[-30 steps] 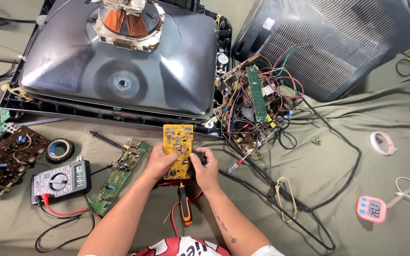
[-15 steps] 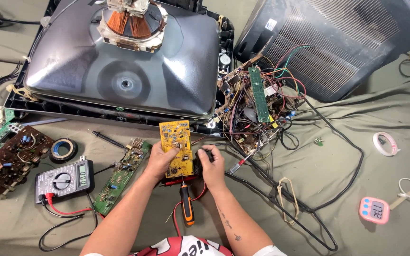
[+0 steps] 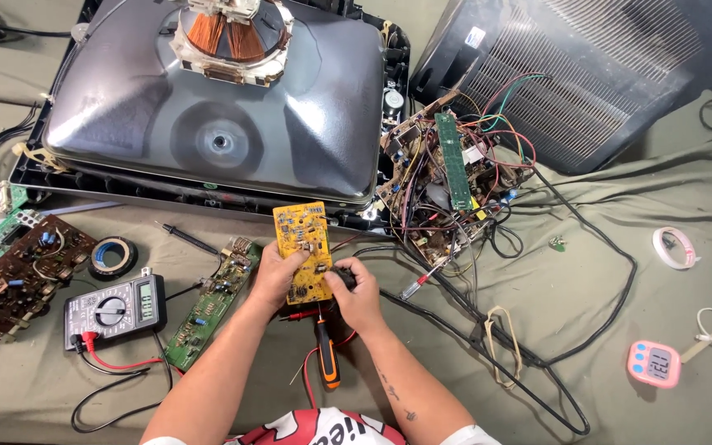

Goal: The person holds a yellow circuit board and uses a multimeter to test various points on it. They move the multimeter probes across different components on the board while holding it steady with their other hand.

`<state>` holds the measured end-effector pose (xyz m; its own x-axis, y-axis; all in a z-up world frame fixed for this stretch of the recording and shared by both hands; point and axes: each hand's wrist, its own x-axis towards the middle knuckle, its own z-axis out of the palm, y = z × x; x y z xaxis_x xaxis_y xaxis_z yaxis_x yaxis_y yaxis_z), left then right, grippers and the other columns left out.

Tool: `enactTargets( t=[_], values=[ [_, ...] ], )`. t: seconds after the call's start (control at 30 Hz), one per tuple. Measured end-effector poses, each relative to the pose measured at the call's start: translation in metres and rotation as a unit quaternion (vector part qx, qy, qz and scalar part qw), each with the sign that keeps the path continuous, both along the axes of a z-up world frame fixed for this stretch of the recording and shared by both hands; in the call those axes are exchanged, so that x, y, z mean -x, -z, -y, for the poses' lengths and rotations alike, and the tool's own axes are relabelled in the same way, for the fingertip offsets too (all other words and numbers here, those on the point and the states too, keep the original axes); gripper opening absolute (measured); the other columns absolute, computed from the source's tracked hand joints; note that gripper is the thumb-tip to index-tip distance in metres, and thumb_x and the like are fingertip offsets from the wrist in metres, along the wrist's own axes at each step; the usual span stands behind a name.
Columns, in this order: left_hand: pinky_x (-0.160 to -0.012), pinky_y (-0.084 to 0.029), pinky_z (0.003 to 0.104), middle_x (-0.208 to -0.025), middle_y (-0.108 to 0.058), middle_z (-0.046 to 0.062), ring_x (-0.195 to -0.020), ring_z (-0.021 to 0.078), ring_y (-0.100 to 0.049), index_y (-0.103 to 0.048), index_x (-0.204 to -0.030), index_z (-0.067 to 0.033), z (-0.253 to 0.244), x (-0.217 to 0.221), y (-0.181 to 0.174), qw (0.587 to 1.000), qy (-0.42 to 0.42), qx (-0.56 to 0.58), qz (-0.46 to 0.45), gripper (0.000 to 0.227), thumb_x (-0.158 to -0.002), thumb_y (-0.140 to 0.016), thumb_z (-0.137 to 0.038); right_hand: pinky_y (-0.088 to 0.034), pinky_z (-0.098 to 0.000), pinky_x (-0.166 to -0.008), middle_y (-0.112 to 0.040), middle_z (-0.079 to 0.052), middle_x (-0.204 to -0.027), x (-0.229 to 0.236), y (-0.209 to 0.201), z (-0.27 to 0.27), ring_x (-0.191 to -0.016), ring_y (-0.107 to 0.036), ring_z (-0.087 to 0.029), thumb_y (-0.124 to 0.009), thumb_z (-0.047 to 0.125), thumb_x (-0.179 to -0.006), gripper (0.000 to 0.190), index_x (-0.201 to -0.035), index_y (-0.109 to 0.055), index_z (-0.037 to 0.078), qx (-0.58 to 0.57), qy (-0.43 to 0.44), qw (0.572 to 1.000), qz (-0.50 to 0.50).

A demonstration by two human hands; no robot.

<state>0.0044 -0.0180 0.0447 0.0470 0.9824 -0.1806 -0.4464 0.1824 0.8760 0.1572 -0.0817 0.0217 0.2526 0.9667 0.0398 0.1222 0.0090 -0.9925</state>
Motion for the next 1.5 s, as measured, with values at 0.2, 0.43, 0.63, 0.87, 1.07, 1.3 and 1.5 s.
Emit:
enactTargets(
  t=[0.2, 0.43, 0.63, 0.87, 1.07, 1.3, 1.5],
  values=[
    [-0.062, -0.057, 0.035, -0.08, -0.071, 0.014, -0.069, 0.0196, -0.07, -0.066, -0.102, 0.0014, 0.0, 0.001, -0.005, 1.0, -0.012, 0.011, -0.001, 0.023, -0.082, -0.078, -0.002, -0.046, -0.0278, -0.064, -0.066, -0.006, -0.075, -0.016, -0.018, -0.009, -0.07, -0.051, -0.011, -0.076, 0.025, -0.093, 0.019, -0.098, -0.074, 0.006, 0.002, 0.038, 0.999, -0.01],
    [-0.061, -0.057, 0.036, -0.079, -0.071, 0.014, -0.068, 0.0194, -0.069, -0.066, -0.1, 0.0026, -0.002, 0.002, 0.006, 1.0, -0.006, 0.007, 0.004, 0.024, -0.081, -0.079, -0.002, -0.044, -0.0249, -0.059, -0.063, 0.0, -0.069, -0.005, -0.018, -0.007, -0.067, -0.053, -0.009, -0.081, 0.024, -0.088, 0.015, -0.096, -0.076, 0.012, 0.029, -0.027, 0.999, 0.025],
    [-0.06, -0.057, 0.036, -0.079, -0.072, 0.015, -0.067, 0.0204, -0.071, -0.066, -0.101, 0.0019, -0.002, 0.002, 0.004, 1.0, -0.01, 0.011, 0.009, 0.024, -0.081, -0.079, -0.004, -0.046, -0.0254, -0.063, -0.067, -0.002, -0.073, -0.008, -0.018, -0.007, -0.07, -0.053, -0.009, -0.081, 0.024, -0.088, 0.017, -0.096, -0.077, 0.01, 0.008, 0.011, 1.0, 0.0],
    [-0.06, -0.057, 0.036, -0.077, -0.07, 0.015, -0.066, 0.0196, -0.069, -0.066, -0.099, 0.0029, -0.002, 0.001, 0.001, 1.0, -0.006, 0.005, 0.015, 0.023, -0.08, -0.078, -0.001, -0.045, -0.0251, -0.061, -0.067, -0.004, -0.071, -0.012, -0.017, -0.008, -0.067, -0.053, -0.009, -0.082, 0.024, -0.089, 0.017, -0.094, -0.077, 0.009, -0.011, 0.011, 1.0, 0.016],
    [-0.059, -0.056, 0.035, -0.077, -0.07, 0.014, -0.066, 0.0189, -0.068, -0.066, -0.099, 0.003, 0.0, 0.001, -0.003, 1.0, -0.004, 0.003, 0.016, 0.023, -0.08, -0.079, -0.001, -0.043, -0.0247, -0.06, -0.063, -0.002, -0.068, -0.006, -0.012, -0.003, -0.068, -0.051, -0.009, -0.081, 0.021, -0.089, 0.015, -0.093, -0.075, 0.007, -0.002, -0.01, 1.0, 0.009],
    [-0.059, -0.056, 0.035, -0.076, -0.069, 0.013, -0.065, 0.0189, -0.067, -0.066, -0.098, 0.0029, 0.001, 0.001, -0.011, 1.0, -0.006, 0.002, 0.011, 0.022, -0.08, -0.078, 0.0, -0.044, -0.0267, -0.06, -0.064, -0.004, -0.069, -0.002, -0.039, -0.003, -0.068, -0.05, -0.009, -0.083, 0.024, -0.087, 0.019, -0.093, -0.075, 0.008, -0.001, -0.028, 0.999, 0.02],
    [-0.059, -0.055, 0.034, -0.077, -0.069, 0.013, -0.066, 0.0179, -0.067, -0.065, -0.098, 0.0031, 0.001, 0.001, -0.007, 1.0, -0.006, 0.009, 0.007, 0.022, -0.08, -0.078, -0.001, -0.047, -0.0267, -0.062, -0.068, -0.004, -0.072, -0.015, -0.018, -0.007, -0.071, -0.053, -0.009, -0.084, 0.025, -0.086, 0.02, -0.095, -0.076, 0.009, 0.006, -0.009, 0.999, 0.043]
  ],
)
